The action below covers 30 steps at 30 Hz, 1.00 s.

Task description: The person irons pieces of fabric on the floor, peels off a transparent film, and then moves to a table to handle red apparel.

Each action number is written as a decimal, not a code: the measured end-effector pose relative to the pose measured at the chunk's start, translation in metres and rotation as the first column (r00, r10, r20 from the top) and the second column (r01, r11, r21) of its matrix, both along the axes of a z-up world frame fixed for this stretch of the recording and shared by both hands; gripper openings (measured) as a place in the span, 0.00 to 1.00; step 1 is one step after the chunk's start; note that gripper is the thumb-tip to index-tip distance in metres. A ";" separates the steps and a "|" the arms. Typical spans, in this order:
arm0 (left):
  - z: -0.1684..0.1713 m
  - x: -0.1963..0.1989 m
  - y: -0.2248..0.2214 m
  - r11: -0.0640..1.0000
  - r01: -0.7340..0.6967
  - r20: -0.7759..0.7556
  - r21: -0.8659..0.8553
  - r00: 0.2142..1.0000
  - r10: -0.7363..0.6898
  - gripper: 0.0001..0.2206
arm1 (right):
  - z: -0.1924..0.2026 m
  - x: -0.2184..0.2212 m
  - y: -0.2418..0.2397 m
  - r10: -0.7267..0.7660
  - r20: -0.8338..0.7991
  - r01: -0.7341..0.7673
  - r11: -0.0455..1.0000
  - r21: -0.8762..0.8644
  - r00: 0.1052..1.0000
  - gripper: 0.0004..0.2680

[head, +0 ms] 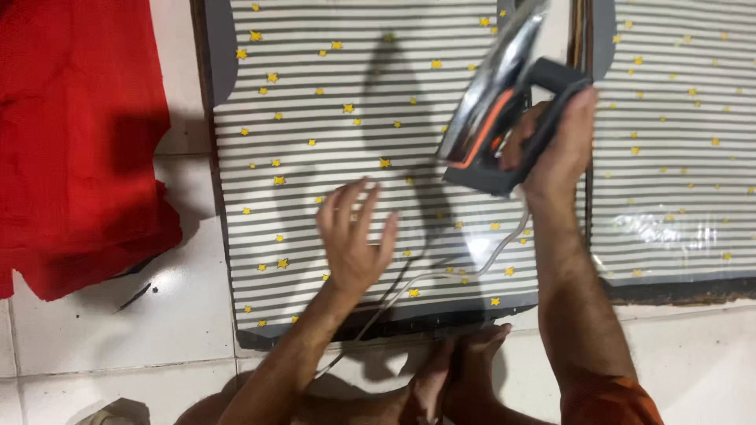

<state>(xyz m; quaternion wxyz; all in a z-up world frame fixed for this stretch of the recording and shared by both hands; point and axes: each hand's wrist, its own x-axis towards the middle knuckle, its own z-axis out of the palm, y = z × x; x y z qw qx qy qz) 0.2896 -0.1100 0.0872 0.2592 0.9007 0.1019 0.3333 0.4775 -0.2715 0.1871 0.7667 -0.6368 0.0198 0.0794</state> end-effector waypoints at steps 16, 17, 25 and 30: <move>0.141 0.000 -0.014 0.942 0.202 -0.016 0.269 0.979 -0.205 0.20 | 0.068 -0.119 0.004 0.378 0.501 -0.288 0.924 -0.250 0.779 0.14; 0.146 -0.009 -0.015 0.938 0.215 -0.050 0.273 0.976 -0.210 0.21 | 0.064 -0.125 0.002 0.366 0.460 -0.303 0.930 -0.206 0.809 0.14; 0.176 -0.054 -0.031 0.910 0.175 -0.022 0.377 0.983 -0.180 0.14 | 0.074 -0.177 -0.001 0.273 0.403 -0.238 0.962 -0.136 0.873 0.13; 0.187 -0.066 -0.028 0.894 0.107 -0.060 0.436 0.994 -0.090 0.19 | 0.087 -0.189 0.003 0.270 0.394 -0.254 0.963 -0.095 0.878 0.13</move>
